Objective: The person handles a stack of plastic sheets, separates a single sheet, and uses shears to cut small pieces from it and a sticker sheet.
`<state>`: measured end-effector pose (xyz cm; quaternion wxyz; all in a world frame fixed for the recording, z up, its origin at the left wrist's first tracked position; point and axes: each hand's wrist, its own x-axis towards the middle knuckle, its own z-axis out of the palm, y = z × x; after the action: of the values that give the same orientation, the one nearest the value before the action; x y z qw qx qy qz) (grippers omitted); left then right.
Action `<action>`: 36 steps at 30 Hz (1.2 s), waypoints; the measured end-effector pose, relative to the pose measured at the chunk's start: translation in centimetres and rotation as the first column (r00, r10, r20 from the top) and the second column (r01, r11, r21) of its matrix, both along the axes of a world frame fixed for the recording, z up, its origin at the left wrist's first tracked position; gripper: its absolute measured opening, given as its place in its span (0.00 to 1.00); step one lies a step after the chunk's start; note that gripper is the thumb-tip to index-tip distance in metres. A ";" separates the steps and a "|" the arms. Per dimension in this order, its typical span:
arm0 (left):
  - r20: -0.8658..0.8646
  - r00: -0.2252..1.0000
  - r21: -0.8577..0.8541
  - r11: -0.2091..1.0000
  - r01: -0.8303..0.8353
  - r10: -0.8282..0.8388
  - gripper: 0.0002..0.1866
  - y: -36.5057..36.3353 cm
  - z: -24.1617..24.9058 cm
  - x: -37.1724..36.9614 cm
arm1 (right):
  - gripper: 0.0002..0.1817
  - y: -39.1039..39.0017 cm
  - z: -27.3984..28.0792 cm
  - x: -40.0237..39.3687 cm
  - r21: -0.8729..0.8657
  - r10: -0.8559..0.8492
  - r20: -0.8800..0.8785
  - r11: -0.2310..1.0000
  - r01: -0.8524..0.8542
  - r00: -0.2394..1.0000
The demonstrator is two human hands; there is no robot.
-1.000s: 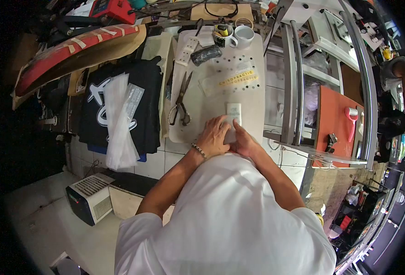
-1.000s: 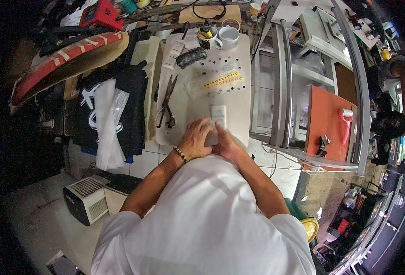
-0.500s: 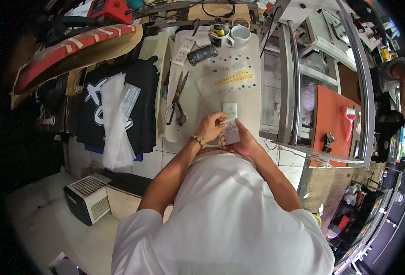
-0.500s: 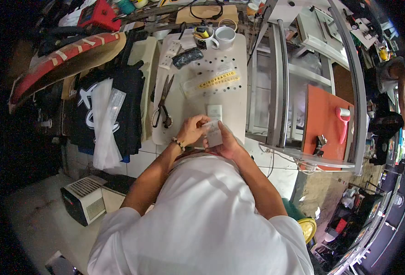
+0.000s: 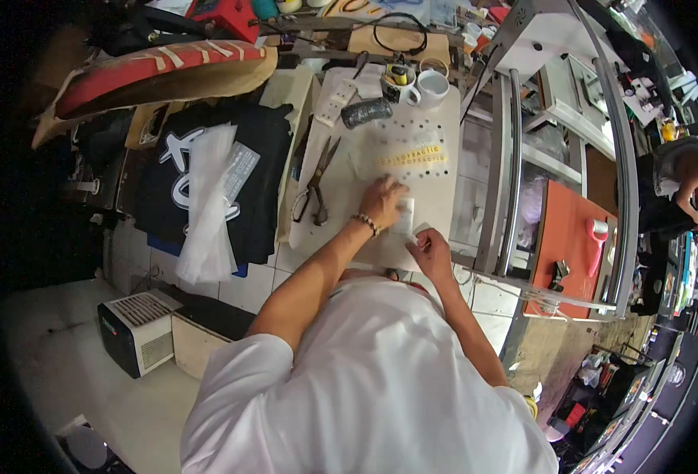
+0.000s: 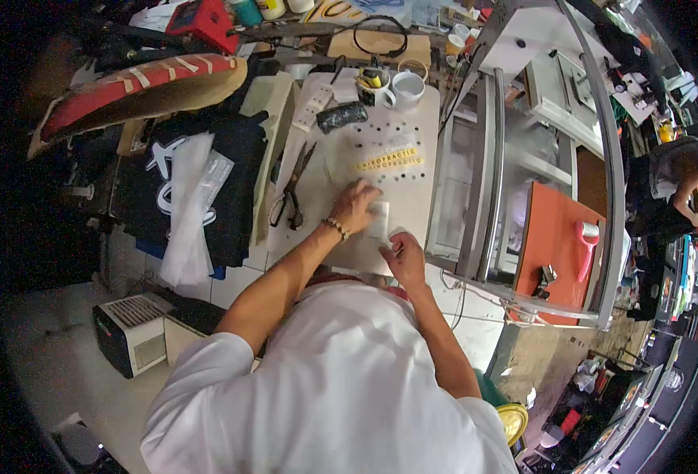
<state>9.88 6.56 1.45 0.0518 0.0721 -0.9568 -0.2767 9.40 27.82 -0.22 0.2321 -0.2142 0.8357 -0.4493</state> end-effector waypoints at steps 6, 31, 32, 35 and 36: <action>0.126 0.965 -0.071 0.968 0.240 -0.230 0.43 1.2 -2.2 3.1 | 0.28 -1.0 0.0 -0.5 0.054 0.073 -0.350 0.997 -0.058 0.934; -0.017 1.000 0.264 0.965 -0.015 0.020 0.14 -6.0 10.7 13.6 | 0.12 -1.2 -2.4 -1.9 -0.159 -0.151 -0.335 0.982 0.102 0.930; -0.025 0.992 0.317 0.942 -0.112 0.126 0.12 -7.2 11.9 14.9 | 0.10 -1.5 -2.3 -2.0 -0.156 -0.175 -0.400 0.980 0.122 0.900; -0.190 0.919 0.279 0.917 -0.285 0.344 0.08 -11.6 13.9 19.3 | 0.06 -4.7 -0.4 -2.2 -0.212 -0.154 -0.421 0.975 0.068 0.894; -0.148 0.866 0.191 0.873 -0.450 0.478 0.06 -13.7 16.6 21.7 | 0.04 -6.1 0.4 -1.7 -0.266 -0.116 -0.380 0.964 0.012 0.918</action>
<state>31.55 -7.09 18.08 0.2028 0.2773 -0.8782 -0.3328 7.74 21.70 0.20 0.0155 -0.3005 0.8060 -0.5098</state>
